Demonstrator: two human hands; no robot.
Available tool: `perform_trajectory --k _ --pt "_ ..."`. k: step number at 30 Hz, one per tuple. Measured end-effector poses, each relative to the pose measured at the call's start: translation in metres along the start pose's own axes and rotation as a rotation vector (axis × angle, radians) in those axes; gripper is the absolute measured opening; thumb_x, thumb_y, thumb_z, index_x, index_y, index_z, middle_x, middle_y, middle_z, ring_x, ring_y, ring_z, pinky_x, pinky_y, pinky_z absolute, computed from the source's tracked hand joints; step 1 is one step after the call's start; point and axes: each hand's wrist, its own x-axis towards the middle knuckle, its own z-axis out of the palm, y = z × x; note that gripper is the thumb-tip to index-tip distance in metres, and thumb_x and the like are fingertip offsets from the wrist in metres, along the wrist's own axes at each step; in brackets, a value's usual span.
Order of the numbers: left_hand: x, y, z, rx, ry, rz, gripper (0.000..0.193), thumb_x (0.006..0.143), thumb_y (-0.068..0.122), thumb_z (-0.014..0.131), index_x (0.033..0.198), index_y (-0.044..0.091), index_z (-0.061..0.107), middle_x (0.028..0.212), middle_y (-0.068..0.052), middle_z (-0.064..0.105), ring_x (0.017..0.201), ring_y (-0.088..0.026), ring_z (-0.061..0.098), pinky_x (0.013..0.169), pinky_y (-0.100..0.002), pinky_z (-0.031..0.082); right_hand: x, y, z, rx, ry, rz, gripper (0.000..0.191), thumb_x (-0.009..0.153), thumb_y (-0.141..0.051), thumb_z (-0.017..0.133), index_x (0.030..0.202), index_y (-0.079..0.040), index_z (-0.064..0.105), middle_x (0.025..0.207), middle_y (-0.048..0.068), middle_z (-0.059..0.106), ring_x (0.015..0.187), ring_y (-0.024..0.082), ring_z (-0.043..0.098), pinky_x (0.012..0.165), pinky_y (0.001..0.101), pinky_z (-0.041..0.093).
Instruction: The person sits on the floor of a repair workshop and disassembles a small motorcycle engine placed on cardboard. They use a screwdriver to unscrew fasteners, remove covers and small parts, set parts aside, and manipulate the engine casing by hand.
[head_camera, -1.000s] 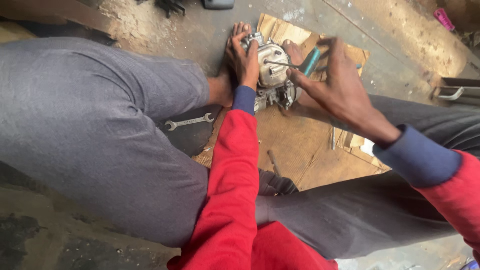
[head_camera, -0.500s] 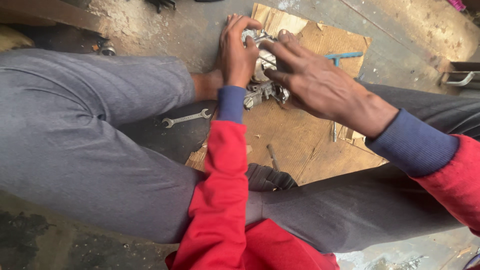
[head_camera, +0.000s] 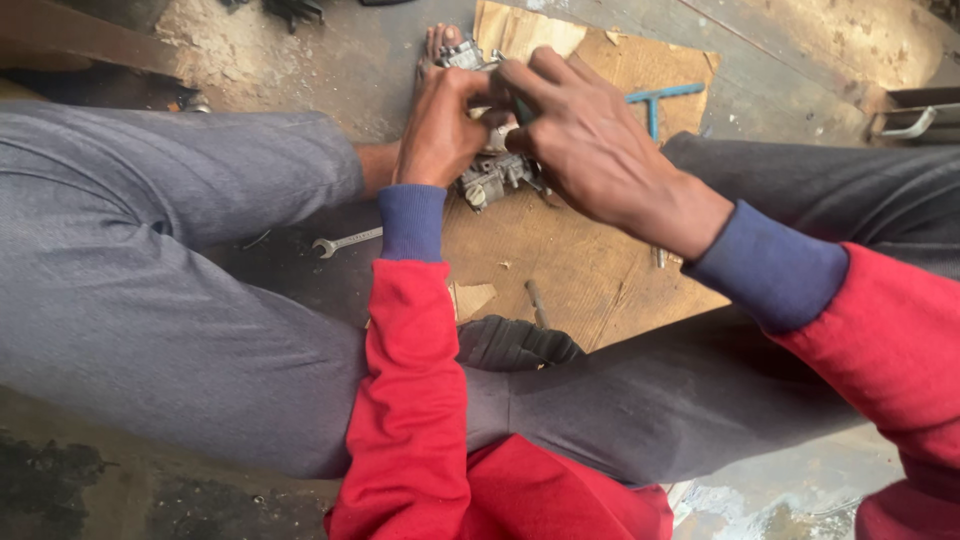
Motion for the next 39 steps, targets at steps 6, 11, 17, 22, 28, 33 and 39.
perform_trajectory --k 6,11,17,22,28,33,39 --pt "-0.005 0.005 0.009 -0.077 0.182 0.004 0.018 0.077 0.008 0.089 0.093 0.006 0.079 0.085 -0.008 0.078 0.075 -0.023 0.077 0.075 -0.033 0.058 -0.005 0.005 -0.012 0.007 0.23 0.186 0.018 0.09 -0.002 0.069 0.106 -0.005 0.078 0.121 0.018 0.061 0.108 0.032 0.058 0.084 0.0435 0.046" --pt "-0.005 0.011 0.009 0.05 0.236 0.116 0.014 0.074 -0.002 0.082 0.083 0.002 0.072 0.083 -0.009 0.076 0.077 -0.025 0.075 0.076 -0.035 0.056 -0.007 -0.005 -0.019 -0.022 0.068 0.384 0.033 0.103 -0.029 0.075 0.117 -0.001 0.067 0.098 0.018 0.062 0.085 0.037 0.06 0.069 0.0481 0.042" --pt "-0.005 0.014 0.015 -0.05 0.148 0.1 0.02 0.073 -0.001 0.082 0.084 0.0 0.066 0.084 -0.009 0.074 0.08 -0.026 0.075 0.077 -0.035 0.056 -0.01 -0.006 -0.013 -0.001 0.118 0.288 0.027 0.086 -0.015 0.076 0.107 -0.003 0.064 0.096 0.013 0.064 0.091 0.036 0.062 0.071 0.0473 0.042" --pt "-0.013 0.004 0.022 0.211 0.258 0.209 0.02 0.074 -0.002 0.082 0.093 0.002 0.077 0.088 -0.011 0.077 0.081 -0.036 0.068 0.075 -0.041 0.053 -0.012 0.004 0.003 0.001 0.198 0.091 0.025 0.082 0.0 0.068 0.106 -0.004 0.07 0.097 0.009 0.066 0.104 0.031 0.062 0.09 0.0434 0.045" --pt "-0.024 -0.011 0.034 0.078 0.223 0.14 0.018 0.084 -0.009 0.072 0.1 -0.001 0.076 0.094 -0.014 0.075 0.082 -0.029 0.076 0.077 -0.038 0.059 -0.011 0.009 0.016 -0.043 0.157 0.029 0.017 0.08 -0.005 0.071 0.096 -0.003 0.072 0.099 0.009 0.067 0.102 0.03 0.062 0.088 0.0435 0.044" --pt "-0.021 -0.009 0.042 0.111 0.345 0.153 0.015 0.08 -0.006 0.076 0.091 0.0 0.069 0.089 -0.015 0.074 0.081 -0.031 0.075 0.074 -0.038 0.057 -0.018 0.01 0.009 -0.123 0.289 0.132 0.039 0.092 -0.007 0.074 0.129 -0.003 0.065 0.1 0.015 0.063 0.09 0.033 0.059 0.078 0.0445 0.042" --pt "-0.022 0.005 0.04 0.132 0.37 0.132 0.022 0.075 -0.006 0.078 0.09 0.002 0.064 0.087 -0.013 0.071 0.084 -0.033 0.072 0.075 -0.04 0.055 -0.028 0.014 0.011 -0.102 0.27 0.129 0.039 0.098 -0.025 0.081 0.117 -0.001 0.057 0.097 0.015 0.06 0.086 0.033 0.058 0.073 0.0435 0.04"
